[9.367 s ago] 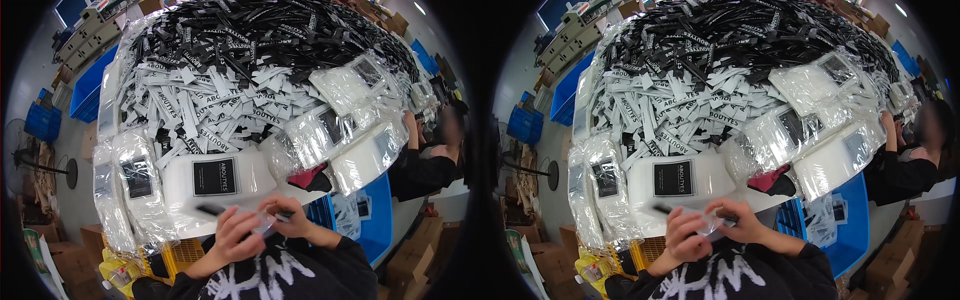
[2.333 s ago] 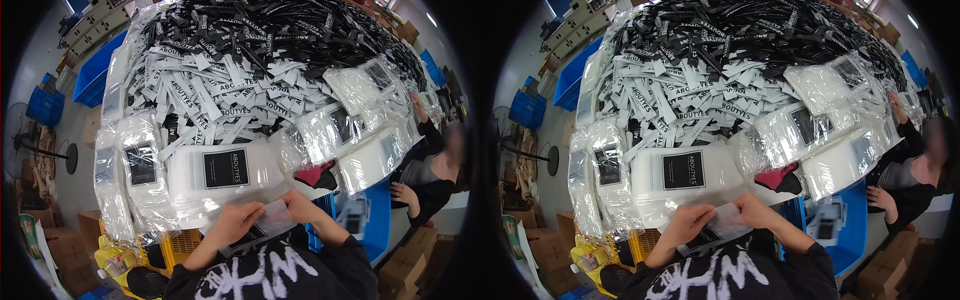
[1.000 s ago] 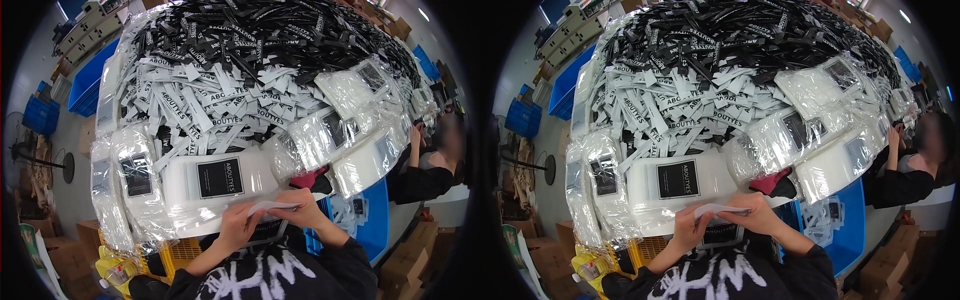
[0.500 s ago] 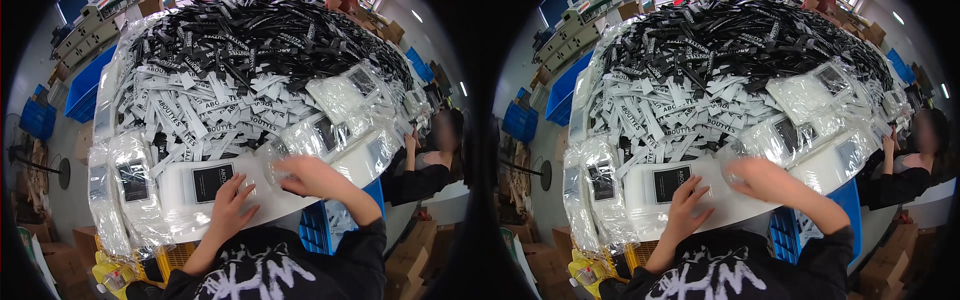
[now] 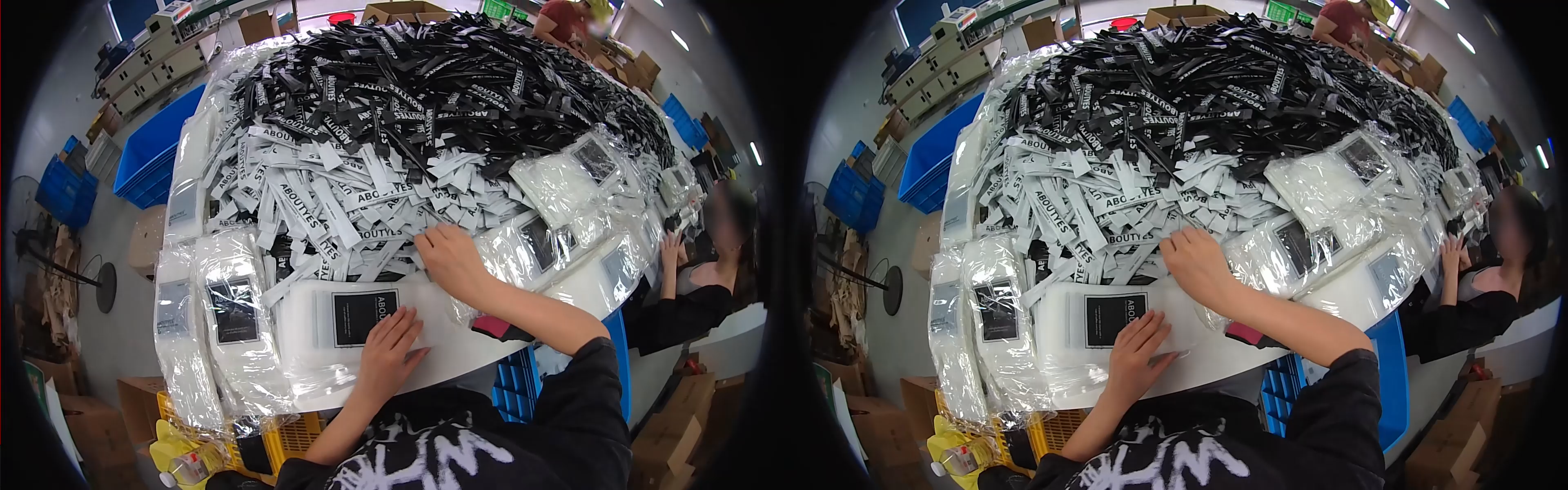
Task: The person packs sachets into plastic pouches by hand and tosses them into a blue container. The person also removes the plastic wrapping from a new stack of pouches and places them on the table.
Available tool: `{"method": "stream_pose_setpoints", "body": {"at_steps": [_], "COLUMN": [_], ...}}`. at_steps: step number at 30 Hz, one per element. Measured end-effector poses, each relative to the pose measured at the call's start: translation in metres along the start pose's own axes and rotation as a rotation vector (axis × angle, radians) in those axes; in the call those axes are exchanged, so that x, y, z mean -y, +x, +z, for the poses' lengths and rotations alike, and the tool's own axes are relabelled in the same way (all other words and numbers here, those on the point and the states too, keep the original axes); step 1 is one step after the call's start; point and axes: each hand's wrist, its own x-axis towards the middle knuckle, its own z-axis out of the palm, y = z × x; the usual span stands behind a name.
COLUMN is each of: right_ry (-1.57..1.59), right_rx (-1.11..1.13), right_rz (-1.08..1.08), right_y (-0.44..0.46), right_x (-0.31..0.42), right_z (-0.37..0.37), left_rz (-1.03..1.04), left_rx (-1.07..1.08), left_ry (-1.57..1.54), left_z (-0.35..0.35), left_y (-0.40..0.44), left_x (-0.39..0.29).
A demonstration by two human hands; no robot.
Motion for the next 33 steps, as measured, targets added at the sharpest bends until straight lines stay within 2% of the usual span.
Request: {"method": "stream_pose_setpoints", "body": {"at_steps": [1,4,6,8,11,15,17,20,22,23,24,25,27,28,30,31,33], "right_ry": [0.069,0.369,0.409,0.325,0.067,0.113,0.157,0.385,0.781,0.786,0.874,0.918,1.072,1.071,1.068,1.080,1.103], "right_rx": [0.035,-0.090,-0.215,-0.247,-0.164,-0.257,-0.364,-0.317,0.027,-0.132,-0.103,-0.120,-0.089,-0.143,-0.255,-0.347,-0.539], "right_rz": [-0.002,0.069,0.168,0.268,0.475,0.349,0.258,0.114,0.410,0.197,0.164,0.053,0.246,0.343,0.541,0.503,0.464], "right_y": [0.001,0.028,0.063,0.102,0.131,0.129,0.117,0.080,0.032,0.001,-0.030,-0.056,-0.100,-0.125,-0.158,-0.156,-0.155], "right_x": [0.002,0.007,-0.001,-0.024,-0.042,-0.048,-0.038,-0.007,0.037,0.045,0.053,0.056,0.073,0.082,0.094,0.092,0.096], "right_z": [-0.005,-0.033,-0.040,-0.039,-0.021,-0.014,-0.027,-0.061,-0.104,-0.103,-0.104,-0.097,-0.059,-0.039,-0.009,-0.006,-0.004], "left_rz": [-0.002,-0.009,-0.017,-0.026,-0.033,-0.106,-0.118,-0.252,-0.386,-0.454,-0.435,-0.472,-0.549,-0.556,-0.356,-0.264,-0.353], "left_rx": [-0.006,-0.013,-0.023,-0.027,-0.056,-0.136,-0.190,-0.206,-0.155,-0.135,-0.264,-0.291,-0.351,-0.284,-0.267,-0.252,-0.196], "left_ry": [-0.001,-0.014,-0.026,-0.038,-0.097,-0.209,-0.228,-0.196,-0.255,-0.283,-0.310,-0.344,-0.408,-0.358,-0.199,-0.118,-0.160], "left_z": [0.001,0.003,0.003,0.001,-0.004,-0.005,-0.005,0.004,-0.002,-0.004,-0.002,-0.006,-0.023,-0.028,-0.038,-0.044,-0.049], "left_y": [0.000,-0.002,0.000,0.000,0.002,0.003,0.004,-0.007,-0.008,-0.007,-0.005,0.000,0.007,0.005,0.010,0.012,0.012], "left_x": [0.000,0.001,0.000,-0.002,-0.002,0.003,-0.001,0.006,0.003,0.003,0.002,0.000,-0.006,-0.002,-0.007,-0.013,-0.036]}}
